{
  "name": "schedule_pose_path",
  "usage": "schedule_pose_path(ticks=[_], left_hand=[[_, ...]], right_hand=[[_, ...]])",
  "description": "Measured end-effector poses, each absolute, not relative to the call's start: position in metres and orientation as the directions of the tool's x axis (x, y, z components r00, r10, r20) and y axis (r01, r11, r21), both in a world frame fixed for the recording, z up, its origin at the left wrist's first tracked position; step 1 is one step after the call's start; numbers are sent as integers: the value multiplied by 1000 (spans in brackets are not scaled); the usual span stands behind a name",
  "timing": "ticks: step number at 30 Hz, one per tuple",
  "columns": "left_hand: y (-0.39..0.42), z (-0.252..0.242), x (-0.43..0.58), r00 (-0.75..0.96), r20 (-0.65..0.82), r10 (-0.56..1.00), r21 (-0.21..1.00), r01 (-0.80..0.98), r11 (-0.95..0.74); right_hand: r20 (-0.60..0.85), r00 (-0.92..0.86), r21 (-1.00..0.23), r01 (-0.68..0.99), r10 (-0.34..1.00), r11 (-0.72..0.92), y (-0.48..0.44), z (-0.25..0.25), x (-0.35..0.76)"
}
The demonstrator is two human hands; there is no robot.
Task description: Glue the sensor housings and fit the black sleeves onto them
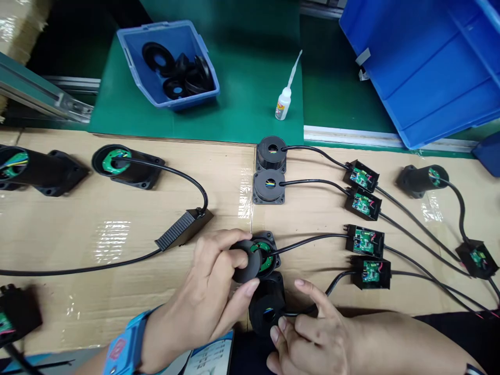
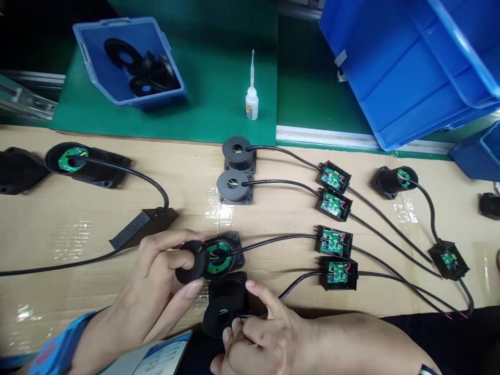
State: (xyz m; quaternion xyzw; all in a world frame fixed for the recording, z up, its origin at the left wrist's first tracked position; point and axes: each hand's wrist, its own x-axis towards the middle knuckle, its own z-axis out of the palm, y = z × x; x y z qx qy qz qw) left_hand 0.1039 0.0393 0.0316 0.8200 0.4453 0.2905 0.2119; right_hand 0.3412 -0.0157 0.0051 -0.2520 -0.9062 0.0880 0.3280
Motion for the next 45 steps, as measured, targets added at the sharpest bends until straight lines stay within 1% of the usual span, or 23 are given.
schedule_pose_path(ticks=[2, 5, 10, 13, 16, 19, 22, 25, 26, 29, 31, 35, 40, 42, 45], left_hand=[[41, 40, 101, 481, 205, 853, 627, 604, -492], [44, 46, 96, 519, 130, 845, 669, 583, -461], [53, 51, 96, 569, 20, 822, 629, 632, -453], [60, 51, 100, 589, 60, 806, 587, 632, -505], [65, 49, 101, 631, 124, 766, 503, 626, -596], [63, 44, 99, 690, 159, 706, 425, 598, -680], [52, 40, 96, 700, 126, 702, 361, 627, -690], [42, 38, 93, 710, 70, 701, 290, 658, -695], [41, 38, 92, 718, 73, 692, 282, 651, -705], [43, 37, 92, 737, 135, 662, 291, 610, -737], [46, 37, 94, 742, 173, 647, 291, 589, -754], [49, 36, 99, 714, 199, 671, 311, 603, -734], [47, 30, 99, 684, 241, 689, 279, 631, -724], [48, 26, 98, 676, 255, 691, 307, 621, -721], [52, 21, 97, 676, 272, 685, 386, 575, -721]], right_hand=[[544, -656, -323, 412, 523, 852, -15, 6, 340], [563, -648, -308, 411, 512, 858, -14, 7, 340], [571, -642, -310, 408, 511, 859, -15, 6, 341], [566, -645, -304, 416, 514, 857, -17, 4, 340], [551, -632, -332, 433, 545, 838, -19, 4, 338], [550, -643, -331, 418, 533, 846, -14, 11, 341], [555, -648, -331, 404, 522, 853, 0, 27, 348], [518, -635, -308, 486, 573, 818, 18, 42, 353], [492, -644, -292, 512, 586, 807, 23, 45, 352], [427, -682, -273, 529, 593, 804, 31, 42, 347], [420, -698, -272, 513, 580, 814, 30, 37, 344], [423, -695, -273, 515, 582, 813, 27, 28, 342], [485, -638, -340, 494, 599, 801, 28, 24, 341], [497, -628, -347, 488, 599, 801, 27, 22, 339], [491, -640, -335, 487, 591, 806, 27, 20, 339]])
